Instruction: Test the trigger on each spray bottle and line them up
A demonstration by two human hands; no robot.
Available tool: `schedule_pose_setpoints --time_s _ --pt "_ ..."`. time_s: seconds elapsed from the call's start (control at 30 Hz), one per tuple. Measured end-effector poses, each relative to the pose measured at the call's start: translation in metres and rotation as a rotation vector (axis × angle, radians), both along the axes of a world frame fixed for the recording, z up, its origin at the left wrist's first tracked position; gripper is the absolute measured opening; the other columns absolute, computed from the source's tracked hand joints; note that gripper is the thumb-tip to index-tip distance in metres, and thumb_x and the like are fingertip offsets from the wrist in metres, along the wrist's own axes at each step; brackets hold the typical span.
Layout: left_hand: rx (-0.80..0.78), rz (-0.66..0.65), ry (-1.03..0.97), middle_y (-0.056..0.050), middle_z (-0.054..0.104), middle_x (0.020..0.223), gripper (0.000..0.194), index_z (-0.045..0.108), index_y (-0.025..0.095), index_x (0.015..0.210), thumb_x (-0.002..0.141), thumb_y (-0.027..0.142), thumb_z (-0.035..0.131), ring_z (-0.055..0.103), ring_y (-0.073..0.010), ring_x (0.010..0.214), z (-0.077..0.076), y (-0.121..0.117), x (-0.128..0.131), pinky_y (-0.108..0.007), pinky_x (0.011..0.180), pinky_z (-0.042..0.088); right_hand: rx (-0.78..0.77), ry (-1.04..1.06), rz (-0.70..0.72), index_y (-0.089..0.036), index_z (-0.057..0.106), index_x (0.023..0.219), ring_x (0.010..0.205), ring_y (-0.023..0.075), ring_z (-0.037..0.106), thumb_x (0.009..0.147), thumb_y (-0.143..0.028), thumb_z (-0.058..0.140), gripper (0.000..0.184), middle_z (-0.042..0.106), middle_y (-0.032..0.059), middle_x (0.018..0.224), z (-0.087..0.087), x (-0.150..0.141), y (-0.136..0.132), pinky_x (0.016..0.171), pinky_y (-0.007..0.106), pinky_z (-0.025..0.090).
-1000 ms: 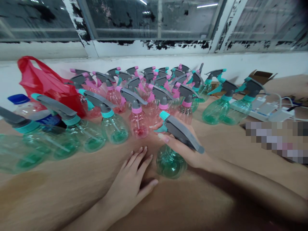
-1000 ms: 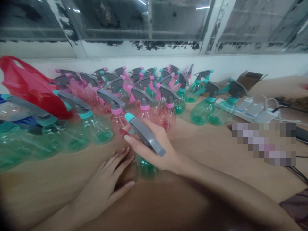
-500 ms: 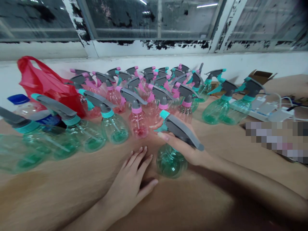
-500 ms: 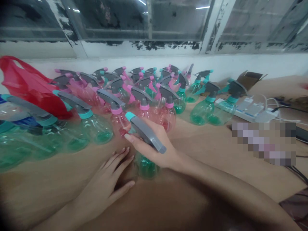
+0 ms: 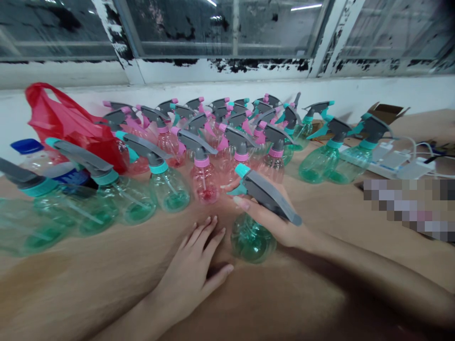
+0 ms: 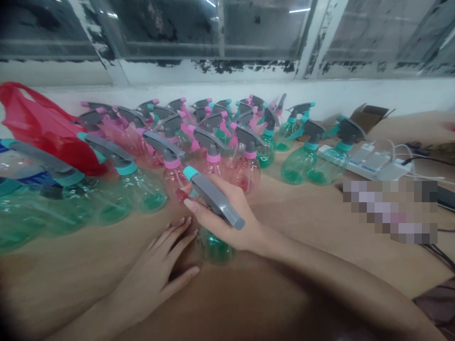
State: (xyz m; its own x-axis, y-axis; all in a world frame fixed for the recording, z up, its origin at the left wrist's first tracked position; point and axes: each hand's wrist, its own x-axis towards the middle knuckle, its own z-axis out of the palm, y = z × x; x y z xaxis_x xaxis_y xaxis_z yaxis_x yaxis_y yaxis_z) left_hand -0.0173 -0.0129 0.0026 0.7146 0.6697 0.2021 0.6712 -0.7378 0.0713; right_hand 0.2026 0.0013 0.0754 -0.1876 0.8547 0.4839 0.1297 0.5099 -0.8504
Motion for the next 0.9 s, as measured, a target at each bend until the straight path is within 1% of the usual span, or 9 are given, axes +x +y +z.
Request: schedule_pose_setpoints --time_s 0.1,0.23,0.33,0.43,0.57,0.63,0.73,0.83,0.9 --pt "-0.003 0.001 0.005 -0.016 0.040 0.149 0.061 0.043 0.014 0.141 0.094 0.052 0.052 0.039 -0.0326 0.135 0.0002 -0.0001 0.0002 -0.052 0.107 0.035 -0.004 0.008 0.000 -0.023 0.062 0.104 0.073 0.0156 0.059 0.087 -0.034 0.061 0.020 0.062 -0.0001 0.080 -0.0020 0.0000 0.0001 0.071 0.031 0.051" --pt "-0.007 0.008 0.015 -0.016 0.040 0.149 0.062 0.043 0.014 0.141 0.093 0.053 0.052 0.039 -0.0330 0.135 0.0003 -0.0006 0.0006 -0.052 0.107 0.035 0.021 0.026 -0.012 -0.023 0.062 0.100 0.064 0.0119 0.054 0.087 -0.033 0.063 0.016 0.057 -0.0036 0.072 -0.0040 -0.0006 0.0006 0.063 0.026 0.048" --pt "-0.005 0.005 0.003 -0.016 0.041 0.149 0.062 0.043 0.014 0.141 0.093 0.053 0.052 0.038 -0.0328 0.136 0.0000 -0.0010 0.0004 -0.051 0.108 0.034 0.016 0.033 -0.003 -0.023 0.061 0.097 0.059 0.0104 0.050 0.087 -0.033 0.063 0.015 0.057 -0.0043 0.071 -0.0030 -0.0011 0.0009 0.060 0.025 0.046" --pt "0.003 0.000 -0.005 -0.016 0.042 0.148 0.060 0.044 0.014 0.140 0.093 0.051 0.052 0.039 -0.0328 0.135 0.0002 -0.0015 0.0001 -0.052 0.107 0.034 -0.002 0.018 0.014 -0.022 0.060 0.098 0.060 0.0113 0.052 0.087 -0.033 0.062 0.016 0.058 -0.0031 0.074 -0.0008 -0.0012 0.0010 0.061 0.027 0.047" --pt "-0.006 -0.001 -0.012 -0.016 0.043 0.148 0.059 0.045 0.014 0.140 0.094 0.051 0.052 0.040 -0.0332 0.134 0.0016 -0.0015 0.0008 -0.052 0.108 0.034 -0.011 -0.006 -0.001 -0.022 0.058 0.096 0.064 0.0129 0.054 0.087 -0.034 0.062 0.015 0.059 -0.0022 0.075 0.0002 -0.0003 0.0012 0.063 0.028 0.048" --pt "-0.012 -0.005 -0.011 -0.016 0.045 0.146 0.060 0.045 0.014 0.139 0.093 0.051 0.052 0.040 -0.0335 0.134 0.0023 -0.0010 0.0013 -0.053 0.107 0.034 -0.002 -0.006 -0.009 -0.022 0.059 0.095 0.067 0.0134 0.055 0.087 -0.034 0.062 0.015 0.059 -0.0017 0.076 -0.0006 0.0001 0.0014 0.065 0.029 0.048" --pt "-0.008 -0.013 -0.008 -0.017 0.046 0.144 0.059 0.046 0.013 0.139 0.093 0.050 0.052 0.041 -0.0335 0.133 0.0028 -0.0003 0.0019 -0.053 0.107 0.034 0.004 -0.010 -0.003 -0.022 0.060 0.097 0.064 0.0127 0.054 0.087 -0.034 0.062 0.016 0.057 -0.0025 0.074 -0.0025 0.0000 0.0019 0.062 0.028 0.047" --pt "-0.008 0.000 -0.013 -0.017 0.045 0.145 0.058 0.047 0.013 0.138 0.093 0.050 0.053 0.041 -0.0337 0.133 0.0023 -0.0008 0.0021 -0.053 0.107 0.035 0.006 0.004 -0.009 -0.023 0.060 0.099 0.067 0.0134 0.055 0.086 -0.033 0.063 0.016 0.058 -0.0017 0.077 -0.0043 -0.0009 0.0021 0.063 0.029 0.049" --pt "-0.012 0.008 -0.015 -0.018 0.044 0.146 0.058 0.048 0.013 0.137 0.093 0.050 0.053 0.041 -0.0346 0.133 0.0020 -0.0017 0.0022 -0.054 0.107 0.035 0.006 0.024 -0.022 -0.023 0.060 0.097 0.068 0.0139 0.054 0.085 -0.035 0.064 0.016 0.057 -0.0017 0.077 -0.0049 -0.0013 0.0019 0.064 0.029 0.049"
